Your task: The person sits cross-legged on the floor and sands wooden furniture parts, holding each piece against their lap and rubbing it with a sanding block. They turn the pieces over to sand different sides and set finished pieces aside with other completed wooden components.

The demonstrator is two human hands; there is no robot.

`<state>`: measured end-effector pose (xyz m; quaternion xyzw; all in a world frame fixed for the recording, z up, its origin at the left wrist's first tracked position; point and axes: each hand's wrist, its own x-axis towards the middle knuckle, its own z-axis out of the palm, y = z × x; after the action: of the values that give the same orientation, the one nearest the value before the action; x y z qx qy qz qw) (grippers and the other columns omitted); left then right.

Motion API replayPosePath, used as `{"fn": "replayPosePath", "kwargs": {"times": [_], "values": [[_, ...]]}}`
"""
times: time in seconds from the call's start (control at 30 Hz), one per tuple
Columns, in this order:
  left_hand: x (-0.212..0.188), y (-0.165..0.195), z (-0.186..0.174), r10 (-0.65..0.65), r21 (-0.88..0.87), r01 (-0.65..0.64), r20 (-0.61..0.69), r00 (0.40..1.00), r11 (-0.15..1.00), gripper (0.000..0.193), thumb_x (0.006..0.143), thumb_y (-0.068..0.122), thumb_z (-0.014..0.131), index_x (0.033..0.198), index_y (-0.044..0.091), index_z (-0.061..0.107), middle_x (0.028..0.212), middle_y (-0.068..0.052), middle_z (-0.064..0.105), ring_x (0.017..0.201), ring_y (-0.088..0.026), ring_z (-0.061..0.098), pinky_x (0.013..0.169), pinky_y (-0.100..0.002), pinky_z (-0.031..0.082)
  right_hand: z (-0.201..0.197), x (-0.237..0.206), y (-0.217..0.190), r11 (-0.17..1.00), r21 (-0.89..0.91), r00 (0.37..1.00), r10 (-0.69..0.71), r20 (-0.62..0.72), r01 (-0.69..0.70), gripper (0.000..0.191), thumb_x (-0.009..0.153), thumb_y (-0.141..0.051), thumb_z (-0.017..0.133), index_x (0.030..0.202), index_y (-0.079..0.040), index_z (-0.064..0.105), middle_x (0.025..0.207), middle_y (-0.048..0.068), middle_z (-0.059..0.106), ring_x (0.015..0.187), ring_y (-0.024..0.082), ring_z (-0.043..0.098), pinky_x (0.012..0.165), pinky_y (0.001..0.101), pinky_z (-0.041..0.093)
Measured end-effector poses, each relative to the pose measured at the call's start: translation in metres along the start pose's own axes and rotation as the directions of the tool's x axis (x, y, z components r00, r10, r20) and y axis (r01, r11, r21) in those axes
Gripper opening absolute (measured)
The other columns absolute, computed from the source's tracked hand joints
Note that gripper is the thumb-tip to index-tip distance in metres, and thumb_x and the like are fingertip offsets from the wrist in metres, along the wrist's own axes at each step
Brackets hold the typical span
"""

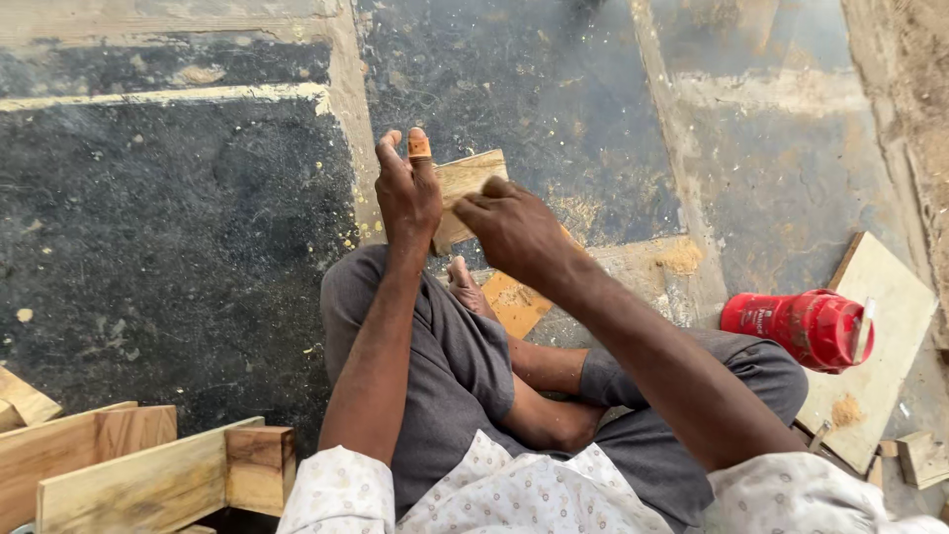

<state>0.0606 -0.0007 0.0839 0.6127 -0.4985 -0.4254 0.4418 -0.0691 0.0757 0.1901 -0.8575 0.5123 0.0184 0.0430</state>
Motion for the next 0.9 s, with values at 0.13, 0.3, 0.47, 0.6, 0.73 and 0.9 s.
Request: {"fn": "replayPosePath", "kwargs": {"times": [0.13,0.3,0.47,0.6,0.73,0.9], "values": [[0.0,-0.01,0.001,0.008,-0.001,-0.008,-0.015,1.0,1.0,0.065,0.106,0.054,0.037,0.141,-0.001,0.044,0.082,-0.016,0.069,0.074,-0.028,0.073,0.066,-0.044,0.054,0.018,0.005,-0.018,0.978,-0.19,0.957,-0.025,0.289,0.083,0.017,0.102,-0.016,0.061,0.109,-0.003,0.069,0.098,0.007,0.073,0.099,0.021,0.064,0.095,0.0376,0.053],[0.002,-0.002,-0.003,0.095,-0.064,-0.098,-0.045,0.994,0.993,0.065,0.109,0.055,0.039,0.14,-0.003,0.044,0.095,-0.018,0.07,0.085,-0.029,0.076,0.076,-0.043,0.057,0.02,-0.032,0.012,0.99,0.141,0.995,0.014,0.102,-0.028,0.029,0.09,-0.006,0.062,0.116,-0.012,0.073,0.113,0.004,0.074,0.11,0.021,0.065,0.094,0.0355,0.055],[0.0,0.002,-0.009,-0.082,0.033,0.08,0.059,0.995,0.996,0.066,0.106,0.056,0.039,0.141,0.0,0.046,0.077,-0.025,0.067,0.075,-0.035,0.07,0.072,-0.046,0.053,0.019,-0.009,0.065,0.992,0.087,0.984,0.101,-0.146,-0.089,0.032,0.098,-0.007,0.062,0.128,-0.013,0.073,0.125,0.005,0.074,0.114,0.024,0.063,0.1,0.0448,0.049],[0.004,0.002,-0.004,0.01,0.016,-0.009,-0.017,1.0,1.0,0.067,0.105,0.058,0.042,0.138,0.0,0.046,0.08,-0.011,0.069,0.071,-0.024,0.071,0.063,-0.04,0.055,0.041,0.008,0.045,0.994,-0.097,0.956,0.027,-0.292,-0.057,0.04,0.094,0.0,0.057,0.13,-0.009,0.07,0.133,0.006,0.073,0.122,0.024,0.064,0.107,0.0406,0.048],[0.006,0.003,0.0,-0.052,-0.002,0.052,0.018,0.998,0.999,0.064,0.105,0.056,0.04,0.143,0.004,0.042,0.077,-0.009,0.068,0.065,-0.02,0.07,0.056,-0.038,0.056,0.043,-0.007,0.027,0.992,-0.095,0.991,0.075,-0.11,-0.086,0.04,0.094,-0.003,0.055,0.132,-0.007,0.069,0.128,0.008,0.073,0.117,0.024,0.064,0.108,0.0385,0.047],[0.001,0.001,-0.002,-0.028,0.059,0.027,0.009,1.0,0.998,0.061,0.105,0.053,0.044,0.141,0.004,0.044,0.077,-0.018,0.071,0.069,-0.028,0.071,0.061,-0.046,0.051,0.021,0.001,0.04,0.986,0.047,0.981,0.163,-0.101,-0.159,0.035,0.095,0.0,0.054,0.124,-0.011,0.071,0.124,0.004,0.075,0.117,0.023,0.064,0.108,0.0398,0.045]]}}
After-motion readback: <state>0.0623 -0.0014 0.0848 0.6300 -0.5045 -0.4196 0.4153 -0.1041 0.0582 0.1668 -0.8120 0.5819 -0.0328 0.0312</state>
